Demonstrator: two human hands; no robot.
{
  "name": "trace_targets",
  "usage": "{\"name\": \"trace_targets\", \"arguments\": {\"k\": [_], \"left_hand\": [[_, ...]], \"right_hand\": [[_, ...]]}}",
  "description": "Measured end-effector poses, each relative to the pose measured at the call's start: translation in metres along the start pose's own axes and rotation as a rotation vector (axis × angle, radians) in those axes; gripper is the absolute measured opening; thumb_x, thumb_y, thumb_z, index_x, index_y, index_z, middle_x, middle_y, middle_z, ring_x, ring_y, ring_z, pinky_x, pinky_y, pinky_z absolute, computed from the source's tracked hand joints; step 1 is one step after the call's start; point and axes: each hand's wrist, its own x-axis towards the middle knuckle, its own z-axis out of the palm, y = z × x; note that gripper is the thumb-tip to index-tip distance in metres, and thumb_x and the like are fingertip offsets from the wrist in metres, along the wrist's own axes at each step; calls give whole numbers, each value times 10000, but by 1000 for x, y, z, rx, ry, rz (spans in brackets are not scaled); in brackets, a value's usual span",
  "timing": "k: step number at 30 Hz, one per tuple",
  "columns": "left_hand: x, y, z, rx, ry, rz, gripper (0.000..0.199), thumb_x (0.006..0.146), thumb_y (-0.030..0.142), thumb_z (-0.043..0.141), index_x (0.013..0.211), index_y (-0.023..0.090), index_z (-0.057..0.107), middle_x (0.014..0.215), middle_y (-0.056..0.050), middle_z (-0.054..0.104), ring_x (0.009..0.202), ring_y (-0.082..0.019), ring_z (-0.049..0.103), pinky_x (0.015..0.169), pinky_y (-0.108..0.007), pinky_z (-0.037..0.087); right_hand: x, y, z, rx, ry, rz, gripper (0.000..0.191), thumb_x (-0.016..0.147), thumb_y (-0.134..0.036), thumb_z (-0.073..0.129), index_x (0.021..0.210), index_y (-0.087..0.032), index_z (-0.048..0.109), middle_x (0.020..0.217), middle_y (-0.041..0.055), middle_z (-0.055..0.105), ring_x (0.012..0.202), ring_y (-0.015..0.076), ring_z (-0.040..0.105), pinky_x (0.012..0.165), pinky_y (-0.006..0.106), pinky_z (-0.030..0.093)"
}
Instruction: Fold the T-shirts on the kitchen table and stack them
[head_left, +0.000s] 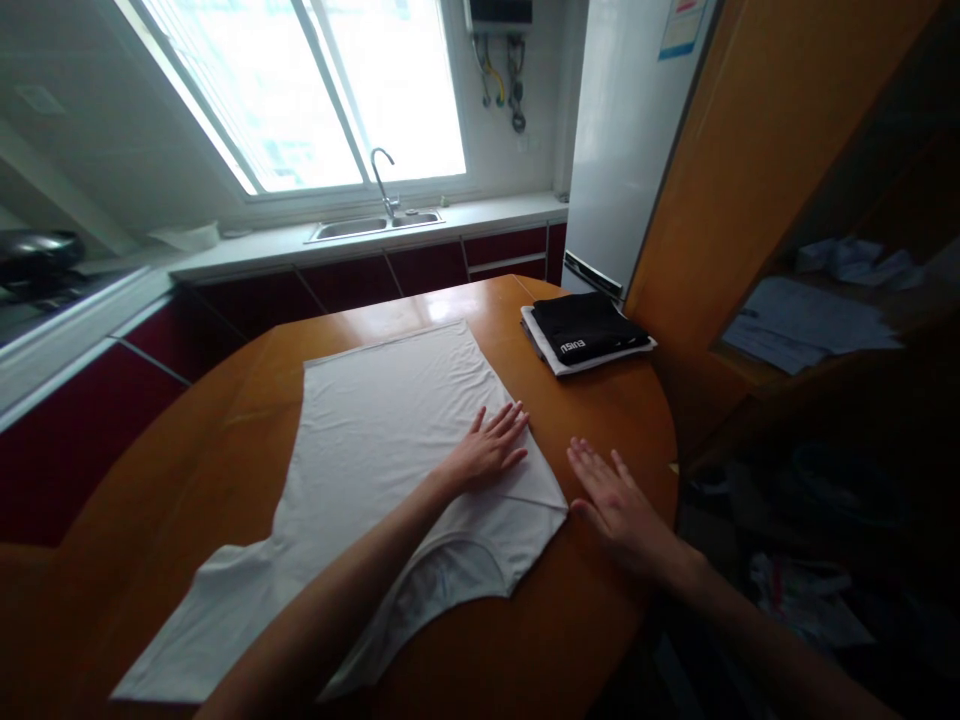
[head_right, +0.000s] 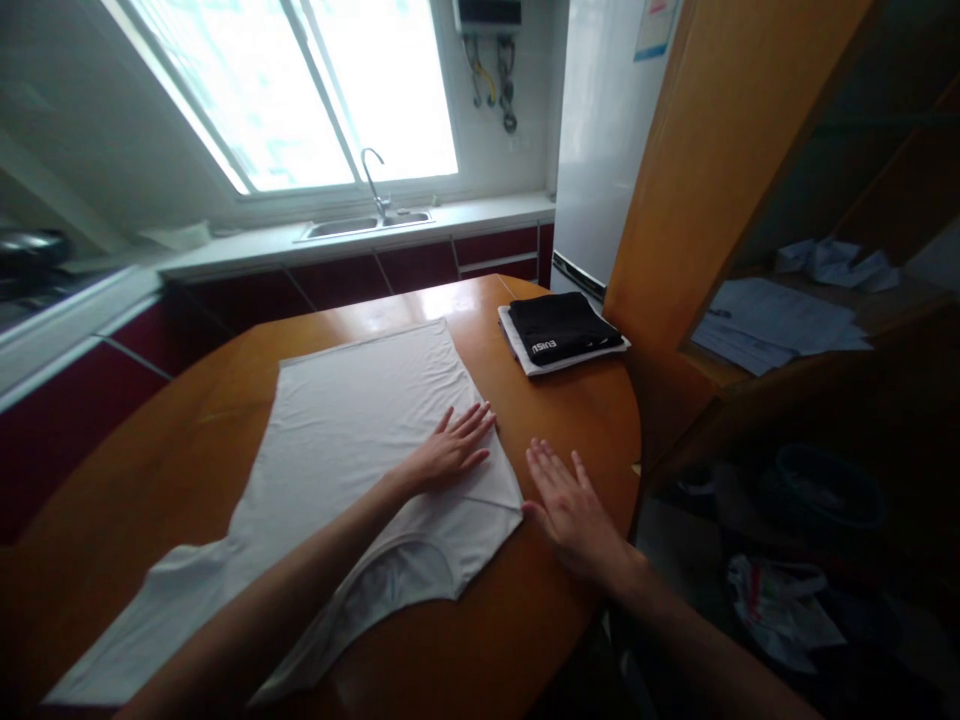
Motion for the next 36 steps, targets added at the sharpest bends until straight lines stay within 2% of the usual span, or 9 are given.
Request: {"name": "trace_targets", "arguments": {"k": [3,7,12,17,20,25,27,32,36], "left_hand": [[-2,2,0,-7,28,-4,597,1037,424,370,1591,250,227,1652,-94,206,1533,-250,146,1234,-534,32],[-5,4,7,-19,1,-12,603,1037,440,344,1593,247,213,1653,-88,207,1535,-253,138,1232,-528,51],[-4,2,10,-36,-14,-8,614,1038,461,330,1598,252,189,1661,-84,172,1539,-252,110,1228,-533,25],[-4,-4,-3,-116,31,-52,564,1059,419,253,1595,250,202,1660,-73,182,1540,-226,109,1233,-521,52],[-6,-4,-4,-86,82,-90,569,1058,395,253,1599,231,186,1658,-76,194,1541,-212,103,1240,-496,41],[-8,-10,-5,-60,-104,-111,635,1043,470,272,1600,184,171,1663,-102,122,1541,-260,59,1226,-545,59],[-11,-19,-17,-103,-60,-158,640,1047,486,212,1604,178,148,1666,-98,89,1542,-250,34,1227,-535,77],[-57,-54,-61,-166,217,-372,699,1027,557,154,1603,161,154,1659,-122,138,1539,-256,91,1222,-529,118],[-131,-76,-72,-136,238,-530,763,996,608,180,1593,133,196,1650,-135,179,1536,-279,96,1216,-549,129]], "right_hand": [[6,1,-4,-11,99,64,658,1049,-458,278,1605,-201,37,1647,115,179,1529,256,155,1219,572,161],[-3,-23,12,-12,-47,-111,723,1022,-484,378,1606,-185,76,1652,106,146,1531,258,146,1234,552,118],[-25,-29,20,-10,-145,-152,814,971,-581,459,1604,-189,129,1648,119,154,1525,283,173,1230,579,90],[-14,-11,0,11,33,35,650,1046,-484,274,1604,-177,148,1638,120,222,1523,245,189,1226,539,163],[0,-17,-1,21,84,80,641,1052,-459,235,1602,-142,149,1646,123,192,1533,231,141,1232,512,162],[4,-35,22,-7,-124,-76,727,1012,-539,355,1594,-142,178,1651,115,142,1538,249,98,1239,531,80],[2,-37,27,-10,-182,-69,751,1000,-563,366,1589,-129,195,1649,124,128,1538,262,100,1235,545,71],[25,-35,9,25,-120,-20,720,1024,-554,250,1592,-116,189,1650,126,131,1539,256,98,1228,544,104],[77,-43,-2,41,10,-4,660,1041,-463,223,1599,-115,168,1659,126,125,1540,245,92,1227,524,106]]}}
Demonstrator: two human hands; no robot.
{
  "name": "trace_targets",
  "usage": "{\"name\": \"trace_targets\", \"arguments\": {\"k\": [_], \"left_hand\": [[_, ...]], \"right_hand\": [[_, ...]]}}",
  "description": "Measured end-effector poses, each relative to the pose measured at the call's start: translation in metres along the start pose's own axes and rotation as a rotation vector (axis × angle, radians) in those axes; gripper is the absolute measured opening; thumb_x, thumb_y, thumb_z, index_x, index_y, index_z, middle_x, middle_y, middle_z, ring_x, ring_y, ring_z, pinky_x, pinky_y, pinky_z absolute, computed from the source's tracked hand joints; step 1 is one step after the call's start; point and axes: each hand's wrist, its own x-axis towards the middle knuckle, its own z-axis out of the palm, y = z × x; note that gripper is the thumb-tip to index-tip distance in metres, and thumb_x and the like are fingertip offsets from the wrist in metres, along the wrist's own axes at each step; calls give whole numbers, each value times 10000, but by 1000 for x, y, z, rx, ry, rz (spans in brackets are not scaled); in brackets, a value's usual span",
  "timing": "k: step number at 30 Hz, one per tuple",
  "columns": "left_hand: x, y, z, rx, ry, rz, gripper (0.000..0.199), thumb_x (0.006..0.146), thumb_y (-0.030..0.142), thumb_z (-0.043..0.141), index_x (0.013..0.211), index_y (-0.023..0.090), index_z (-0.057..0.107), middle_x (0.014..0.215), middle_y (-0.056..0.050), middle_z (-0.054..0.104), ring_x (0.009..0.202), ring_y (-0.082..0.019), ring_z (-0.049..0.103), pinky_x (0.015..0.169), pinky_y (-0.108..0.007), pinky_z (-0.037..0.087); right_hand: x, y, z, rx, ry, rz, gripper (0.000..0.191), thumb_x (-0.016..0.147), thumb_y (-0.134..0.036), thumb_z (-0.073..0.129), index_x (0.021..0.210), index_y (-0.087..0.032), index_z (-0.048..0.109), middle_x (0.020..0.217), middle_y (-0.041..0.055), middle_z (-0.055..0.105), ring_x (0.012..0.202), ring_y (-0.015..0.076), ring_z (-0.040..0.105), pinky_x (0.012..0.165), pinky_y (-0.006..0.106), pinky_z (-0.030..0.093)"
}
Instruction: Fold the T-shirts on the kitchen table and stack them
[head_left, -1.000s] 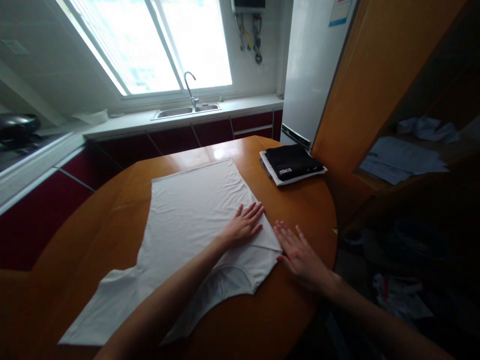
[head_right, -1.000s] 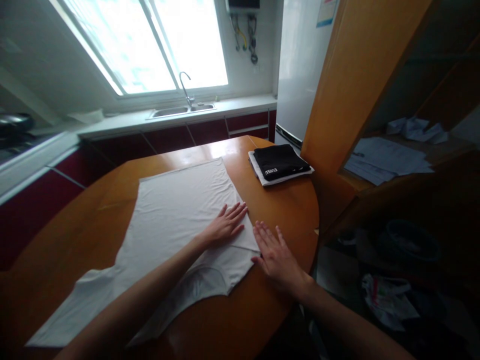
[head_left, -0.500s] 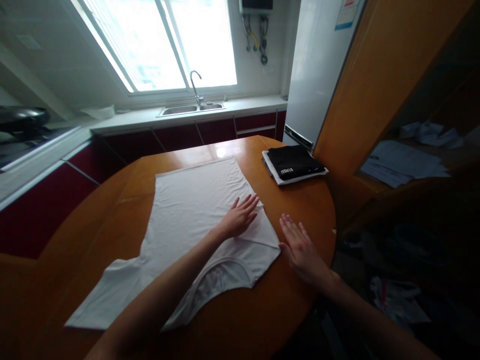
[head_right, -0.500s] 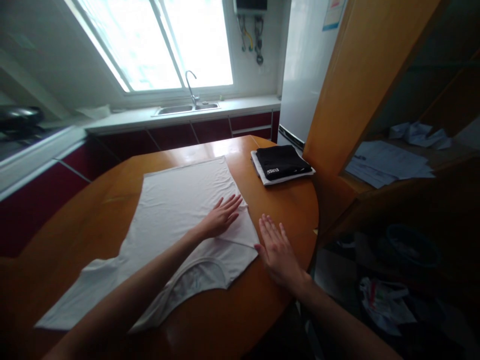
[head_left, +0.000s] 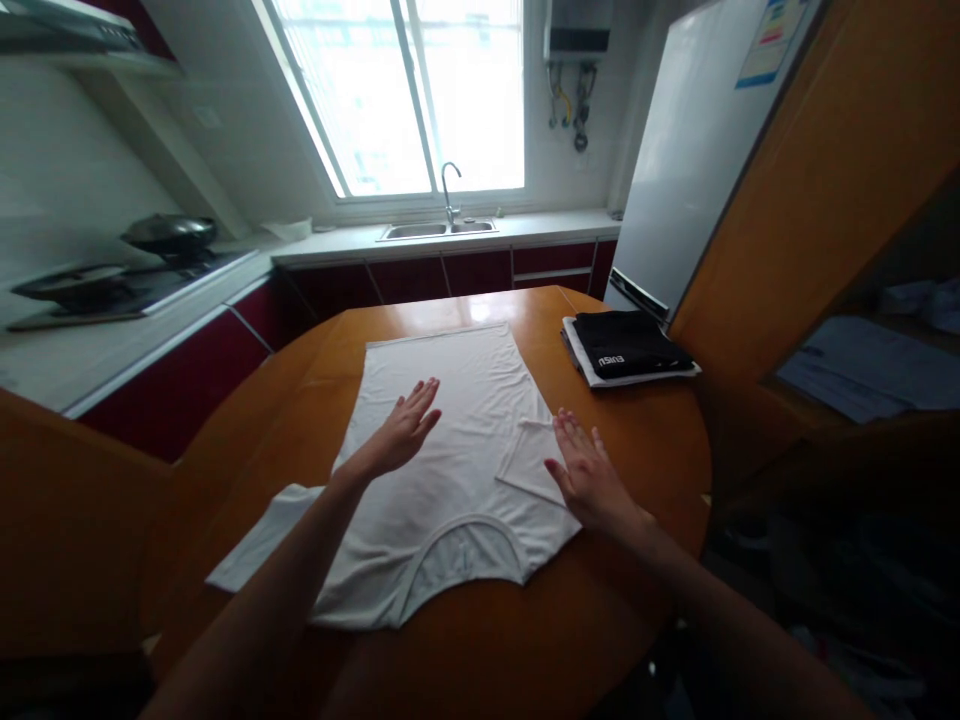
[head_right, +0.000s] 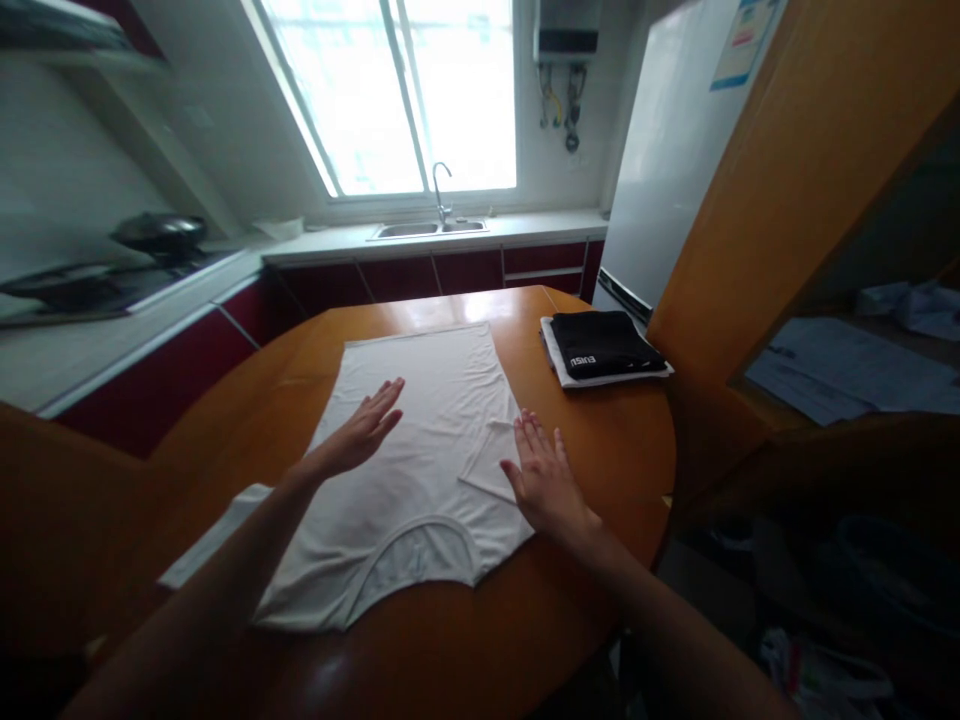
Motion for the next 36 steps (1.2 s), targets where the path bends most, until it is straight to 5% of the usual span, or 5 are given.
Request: {"name": "trace_targets", "arguments": {"k": [9,15,19,28,36], "left_hand": [[-166,-108,-24,94,259,-507,757,921,534,317,1487,42,416,1556,-193,403,1486,-326,288,1205,-524,241],[-245,-124,-18,88,497,-795,565,870,434,447,1282,87,618,1272,-187,655,1195,-308,618,1056,-422,472],[-258,-113,-17,86,514,-920,431,859,412,536,1114,96,681,1047,-158,703,942,-264,681,893,-357,536],[-246,-102,-14,99,368,-1044,264,803,365,704,924,133,674,998,-131,672,924,-232,649,829,-284,476],[-239,-81,-37,-102,353,-951,142,767,258,615,687,198,514,685,12,562,657,-150,539,592,-241,379]], "right_hand": [[61,-14,51,-114,-142,-48,697,1016,-479,308,1569,-59,252,1652,160,154,1539,255,95,1224,526,41],[55,0,71,-210,-125,-58,701,1016,-499,238,1555,-54,294,1652,145,168,1535,258,124,1226,531,51],[54,8,79,-228,-92,-76,710,1011,-511,206,1551,-60,304,1644,154,208,1529,268,158,1221,553,79],[54,18,88,-228,-62,-106,745,999,-534,166,1528,-40,341,1626,174,262,1518,284,198,1209,594,120],[56,15,79,-130,16,-88,711,986,-527,215,1501,-71,394,1624,186,262,1520,321,175,1177,680,61]]}}
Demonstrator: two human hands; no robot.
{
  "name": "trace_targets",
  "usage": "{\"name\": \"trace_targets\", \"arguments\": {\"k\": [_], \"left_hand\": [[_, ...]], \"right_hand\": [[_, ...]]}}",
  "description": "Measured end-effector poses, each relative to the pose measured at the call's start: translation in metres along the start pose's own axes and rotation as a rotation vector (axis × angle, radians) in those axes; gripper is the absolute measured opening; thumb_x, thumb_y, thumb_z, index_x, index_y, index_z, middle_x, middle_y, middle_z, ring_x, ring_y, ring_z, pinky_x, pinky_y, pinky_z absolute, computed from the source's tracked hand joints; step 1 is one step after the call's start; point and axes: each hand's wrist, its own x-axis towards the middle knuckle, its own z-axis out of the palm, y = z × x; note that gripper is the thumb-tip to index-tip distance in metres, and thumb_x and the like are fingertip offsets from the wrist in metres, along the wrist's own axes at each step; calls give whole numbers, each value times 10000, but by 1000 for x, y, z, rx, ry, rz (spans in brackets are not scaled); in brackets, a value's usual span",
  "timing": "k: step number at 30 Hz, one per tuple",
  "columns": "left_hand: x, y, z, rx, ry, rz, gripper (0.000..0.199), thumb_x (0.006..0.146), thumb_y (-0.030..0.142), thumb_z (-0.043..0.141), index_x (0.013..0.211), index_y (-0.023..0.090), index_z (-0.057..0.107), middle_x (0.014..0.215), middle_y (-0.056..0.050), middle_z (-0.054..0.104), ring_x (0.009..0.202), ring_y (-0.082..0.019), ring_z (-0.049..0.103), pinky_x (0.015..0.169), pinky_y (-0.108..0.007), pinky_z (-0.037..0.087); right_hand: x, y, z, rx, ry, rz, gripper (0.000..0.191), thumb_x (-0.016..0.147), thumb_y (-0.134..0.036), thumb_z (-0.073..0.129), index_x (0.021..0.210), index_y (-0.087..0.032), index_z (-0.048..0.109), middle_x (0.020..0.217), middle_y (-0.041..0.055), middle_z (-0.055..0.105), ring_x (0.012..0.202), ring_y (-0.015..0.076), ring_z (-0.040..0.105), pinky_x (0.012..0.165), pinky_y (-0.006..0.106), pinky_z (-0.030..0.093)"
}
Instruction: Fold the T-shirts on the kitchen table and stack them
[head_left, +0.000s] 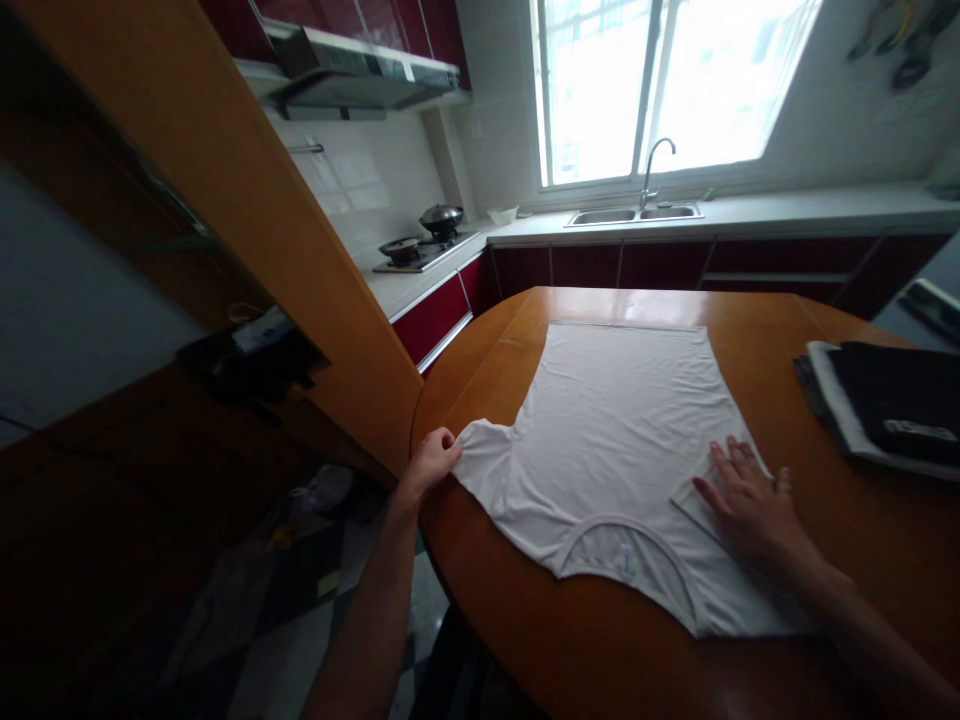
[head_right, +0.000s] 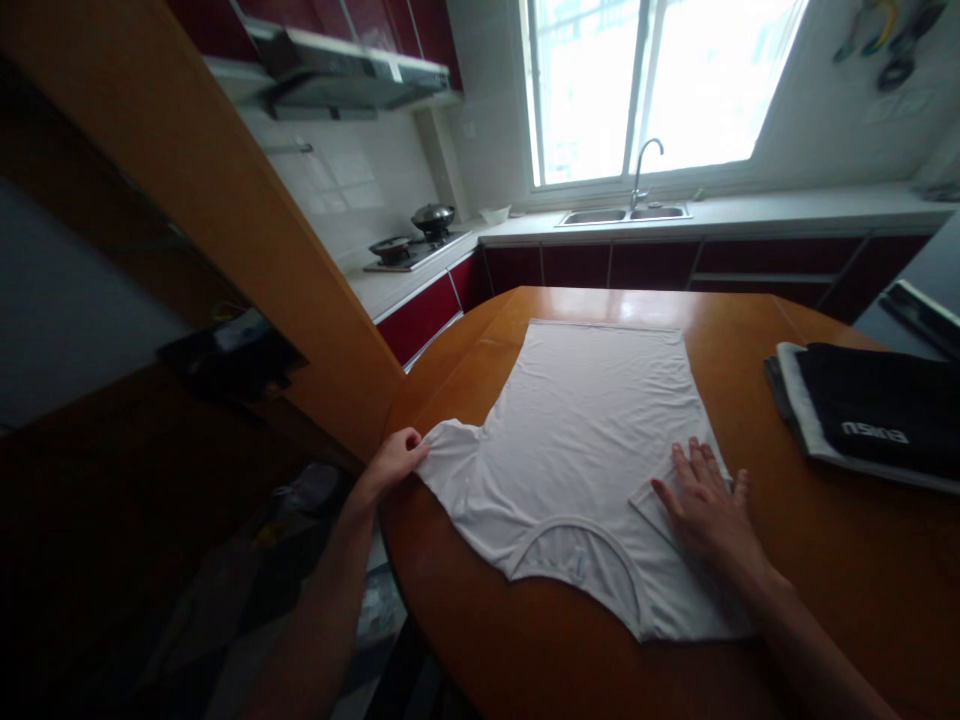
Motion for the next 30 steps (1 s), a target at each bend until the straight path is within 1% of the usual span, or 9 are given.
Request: {"name": "trace_targets", "arguments": {"k": [2,6,9,11,14,16,20,24,30], "left_hand": [[-2,12,-6,-119,9,70,136,745,266,602,688,202,496,660,33,522,626,-139,506,571,-239,367],[-9,51,-9,-301,28,217,114,726,276,602,760,197,527,726,28,552,669,-139,526,615,-245,419],[-14,87,1,-395,-49,282,156,753,284,637,848,181,567,851,-17,614,747,-146,580,656,-249,468],[-12,106,12,-472,-211,310,279,772,327,685,980,164,597,962,-58,639,739,-142,610,620,-244,484],[2,119,29,-553,-460,325,508,806,431,710,1210,153,575,1053,-100,652,640,-121,626,524,-230,472],[18,117,38,-538,-440,356,481,848,439,673,1218,139,600,1031,-105,669,630,-120,625,521,-229,469],[35,98,46,-374,-157,477,222,855,266,641,1017,127,702,959,-99,702,783,-161,641,701,-275,510],[13,76,40,-314,-96,562,151,882,234,602,953,173,720,945,-77,704,841,-178,645,749,-284,508],[-24,49,30,-328,-31,600,204,938,238,532,964,202,731,1038,-85,694,1003,-200,646,911,-319,503]], "right_hand": [[3,-5,-9,80,78,-17,689,979,-526,253,1479,-86,430,1617,187,280,1518,335,176,1169,696,61],[14,-38,-26,460,95,-134,596,948,-514,381,1373,-138,565,1546,175,425,1458,304,344,1188,528,278],[24,-86,-30,832,-94,-130,530,910,-519,475,1270,-169,645,1387,169,595,1313,309,531,1081,479,446],[29,-122,-28,1081,-327,-70,520,904,-499,498,1263,-151,640,1261,179,668,1143,295,651,962,449,538],[35,-165,-22,1316,-598,88,509,953,-452,455,1374,-182,551,1279,157,651,992,223,713,878,381,579],[36,-181,-18,1366,-646,205,482,976,-430,437,1380,-191,543,1286,153,638,907,182,721,859,349,582],[36,-188,-13,1447,-622,300,342,932,-359,527,1175,-168,673,1210,140,668,811,157,698,821,322,584],[37,-189,-8,1435,-590,306,199,863,-289,604,925,-147,729,1072,117,720,788,155,678,751,274,576],[40,-198,-6,1276,-561,264,186,815,-250,664,814,-92,761,822,96,749,710,164,672,709,277,553]]}}
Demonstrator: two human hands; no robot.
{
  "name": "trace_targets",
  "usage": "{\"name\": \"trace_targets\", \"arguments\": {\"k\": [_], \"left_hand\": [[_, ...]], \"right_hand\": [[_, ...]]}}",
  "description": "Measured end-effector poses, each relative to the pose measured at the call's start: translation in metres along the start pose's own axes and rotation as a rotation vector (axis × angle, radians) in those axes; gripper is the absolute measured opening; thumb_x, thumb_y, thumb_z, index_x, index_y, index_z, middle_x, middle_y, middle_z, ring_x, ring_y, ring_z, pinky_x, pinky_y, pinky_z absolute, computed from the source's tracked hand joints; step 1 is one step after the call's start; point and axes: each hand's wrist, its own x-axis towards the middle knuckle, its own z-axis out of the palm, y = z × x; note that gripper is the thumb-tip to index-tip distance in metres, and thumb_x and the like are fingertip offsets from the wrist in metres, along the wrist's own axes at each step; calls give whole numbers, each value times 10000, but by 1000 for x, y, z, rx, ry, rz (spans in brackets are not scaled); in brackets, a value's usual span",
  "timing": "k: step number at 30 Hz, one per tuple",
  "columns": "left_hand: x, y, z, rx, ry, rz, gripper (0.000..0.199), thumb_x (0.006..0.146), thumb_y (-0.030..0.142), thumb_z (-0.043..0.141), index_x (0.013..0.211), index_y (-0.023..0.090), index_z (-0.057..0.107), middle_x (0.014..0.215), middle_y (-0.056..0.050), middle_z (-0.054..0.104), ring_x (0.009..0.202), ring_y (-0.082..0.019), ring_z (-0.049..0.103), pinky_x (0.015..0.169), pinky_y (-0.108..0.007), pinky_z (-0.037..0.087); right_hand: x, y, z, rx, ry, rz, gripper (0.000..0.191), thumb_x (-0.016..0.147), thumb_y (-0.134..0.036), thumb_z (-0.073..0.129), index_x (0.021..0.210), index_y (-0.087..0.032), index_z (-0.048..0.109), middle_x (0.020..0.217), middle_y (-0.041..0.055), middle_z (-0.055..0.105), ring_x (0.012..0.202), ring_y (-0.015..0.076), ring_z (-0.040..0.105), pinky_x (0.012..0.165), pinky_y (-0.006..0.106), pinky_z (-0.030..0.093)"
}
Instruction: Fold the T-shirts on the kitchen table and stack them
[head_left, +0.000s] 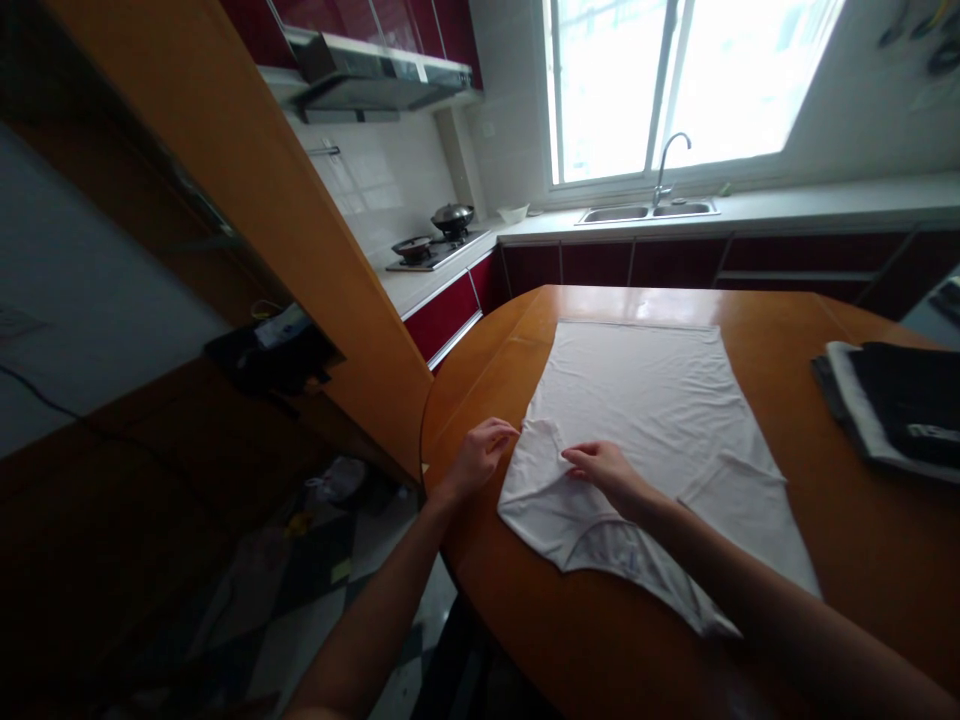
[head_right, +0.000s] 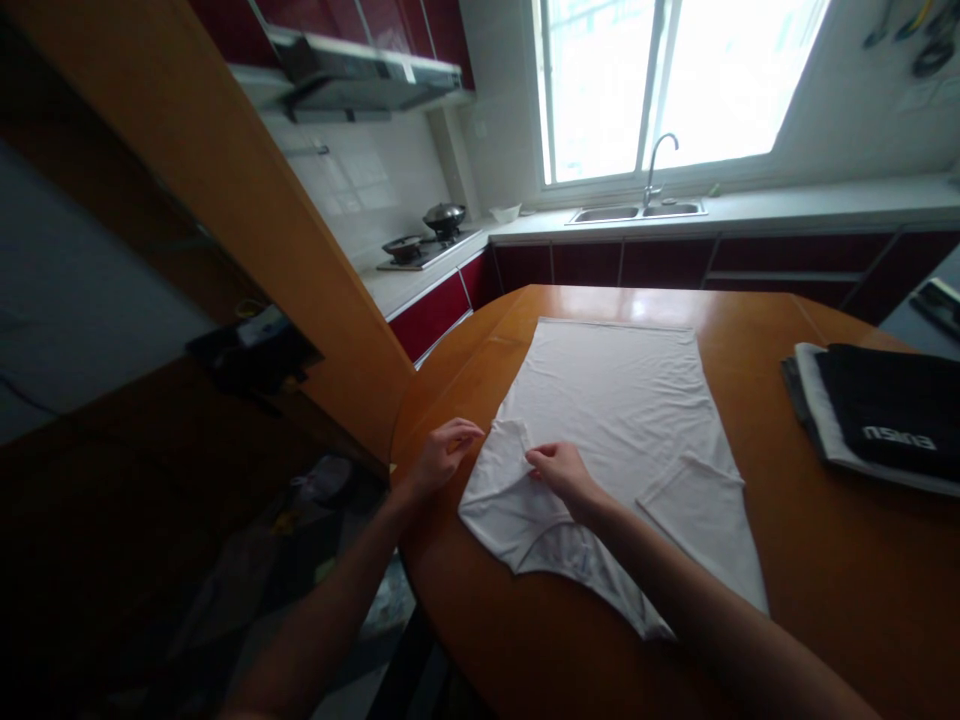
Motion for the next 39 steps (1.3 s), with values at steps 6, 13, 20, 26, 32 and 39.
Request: {"name": "trace_targets", "arguments": {"k": [6,13,20,26,32,39], "left_hand": [[-8,-3,3,58,50,-53,232,927,215,525,992,200,747,1041,-92,685,1015,-209,635,946,-347,496],[-25,10,1,57,48,-156,259,946,307,508,1045,193,719,996,-85,704,920,-202,659,831,-303,502],[-65,27,-3,94,-224,-336,390,822,415,675,1153,209,665,734,3,667,649,-173,615,600,-260,423],[-75,31,16,151,-88,-415,415,770,242,660,1181,189,639,759,2,648,673,-171,615,630,-267,426],[-77,29,13,189,-136,-339,479,803,267,669,1278,217,624,812,-17,663,721,-192,619,670,-282,437],[12,1,11,200,20,-137,241,920,219,541,1087,155,702,1067,-111,663,991,-217,624,918,-323,465]], "right_hand": [[-5,-23,3,-53,31,-265,335,793,-294,665,1043,-99,773,943,105,779,753,181,696,738,309,563],[-2,-14,0,-103,96,-229,263,789,-219,634,962,-92,788,884,112,782,686,176,708,623,270,575],[1,3,-1,-135,120,-149,234,778,-160,618,929,-93,784,848,105,780,671,180,716,556,239,553],[1,4,1,-189,106,-210,294,788,-172,584,990,-83,777,868,119,781,668,189,714,596,264,555],[-1,9,-5,-443,88,-350,314,808,-209,544,978,-100,785,986,139,773,744,215,713,687,299,546],[-4,20,-8,-756,56,-384,254,839,-181,540,864,-120,786,968,137,749,793,200,686,767,271,490]]}}
